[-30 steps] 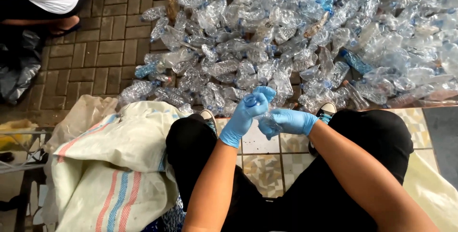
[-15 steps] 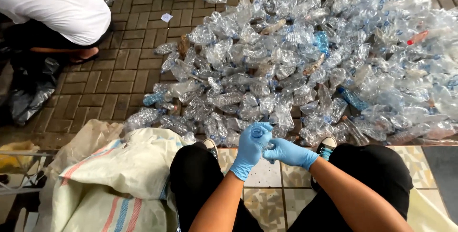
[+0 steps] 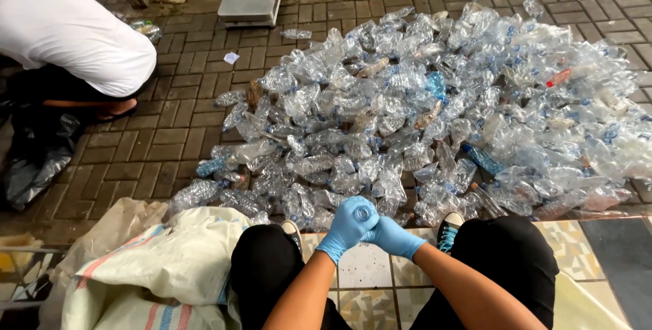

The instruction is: Sorting plastic bottles by removing caps and placing them into a collection bag for recycling

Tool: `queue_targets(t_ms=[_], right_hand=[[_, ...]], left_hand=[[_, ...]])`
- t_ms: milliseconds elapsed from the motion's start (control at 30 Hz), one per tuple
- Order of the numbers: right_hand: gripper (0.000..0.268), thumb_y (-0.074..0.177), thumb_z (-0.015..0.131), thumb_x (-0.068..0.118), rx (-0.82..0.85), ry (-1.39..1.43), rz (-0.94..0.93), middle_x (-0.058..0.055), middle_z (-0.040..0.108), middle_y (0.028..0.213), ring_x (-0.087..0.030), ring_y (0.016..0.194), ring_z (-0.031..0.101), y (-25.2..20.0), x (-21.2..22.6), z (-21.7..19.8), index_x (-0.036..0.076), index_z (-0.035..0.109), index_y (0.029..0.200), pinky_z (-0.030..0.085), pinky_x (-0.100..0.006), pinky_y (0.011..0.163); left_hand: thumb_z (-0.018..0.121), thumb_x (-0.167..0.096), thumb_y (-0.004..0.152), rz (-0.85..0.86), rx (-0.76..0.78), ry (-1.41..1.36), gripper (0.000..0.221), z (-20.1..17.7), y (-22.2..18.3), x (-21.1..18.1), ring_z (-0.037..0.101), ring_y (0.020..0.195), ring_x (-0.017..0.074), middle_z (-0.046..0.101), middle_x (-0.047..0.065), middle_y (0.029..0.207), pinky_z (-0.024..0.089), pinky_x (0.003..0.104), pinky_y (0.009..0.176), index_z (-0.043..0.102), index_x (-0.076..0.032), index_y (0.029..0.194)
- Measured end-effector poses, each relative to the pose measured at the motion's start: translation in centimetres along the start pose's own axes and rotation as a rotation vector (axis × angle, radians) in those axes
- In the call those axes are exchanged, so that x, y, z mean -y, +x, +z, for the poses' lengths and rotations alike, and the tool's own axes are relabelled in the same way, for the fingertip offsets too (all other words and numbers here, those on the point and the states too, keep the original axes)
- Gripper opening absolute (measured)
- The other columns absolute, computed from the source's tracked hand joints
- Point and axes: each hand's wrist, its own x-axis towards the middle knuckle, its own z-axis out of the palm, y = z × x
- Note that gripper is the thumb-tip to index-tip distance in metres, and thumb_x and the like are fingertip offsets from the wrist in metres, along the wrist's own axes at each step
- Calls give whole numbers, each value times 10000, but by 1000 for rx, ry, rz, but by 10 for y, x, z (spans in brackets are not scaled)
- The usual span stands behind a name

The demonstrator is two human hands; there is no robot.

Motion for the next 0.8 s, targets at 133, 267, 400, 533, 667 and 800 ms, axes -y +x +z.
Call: queue_targets(t_ms=[133,267,400,533,667,800], right_hand=[[386,882,842,333,282,982,62,-152,722,769,-282,663,727,-11,19,-24,-21,721,975,653,-385,636],[421,1014,528,479,622,1193,-52,-109,626,813,-197,695,598,-52,69,-111,74,630,957,543,-312,729],[403,1084,409,356,349,1087,2,-92,643,859,-175,740,602,-79,63,-158,54,625,927,557,-303,718],[444,976,611,330,-179,1446,24,-104,612,937,-176,707,518,-113,6,-188,16,606,1289,413,-326,667],[240,1062,572,230,-558,1289,-40,-135,700,890,-224,741,629,-176,-85,-214,26,665,977,480,-374,770],[339,957,567,-34,-802,935,299,-182,674,1301,-273,1114,617,-270,-73,-251,-102,649,1279,515,-416,905]], left_hand=[[827,-90,776,-392,198,-589,121,-46,25,-85,638,767,91,712,-7,801,565,309,834,720,-100,834],[792,-298,871,-273,412,-1129,417,-57,24,-63,533,1388,340,583,174,1460,366,536,1209,665,-110,1221],[766,-376,881,-308,417,-1090,747,-54,23,-52,485,1419,306,554,108,1446,320,490,1250,463,-49,1481],[486,-674,882,-495,374,-718,908,-52,22,-52,422,1489,302,364,96,1655,290,500,1232,296,-165,1610],[399,-646,904,-779,239,-490,777,-46,25,-55,352,1545,224,387,-17,1666,238,465,1267,414,-260,1578],[507,-453,990,-605,405,-190,671,-36,14,-6,340,1531,198,381,23,1651,259,333,1249,377,-169,1584]])
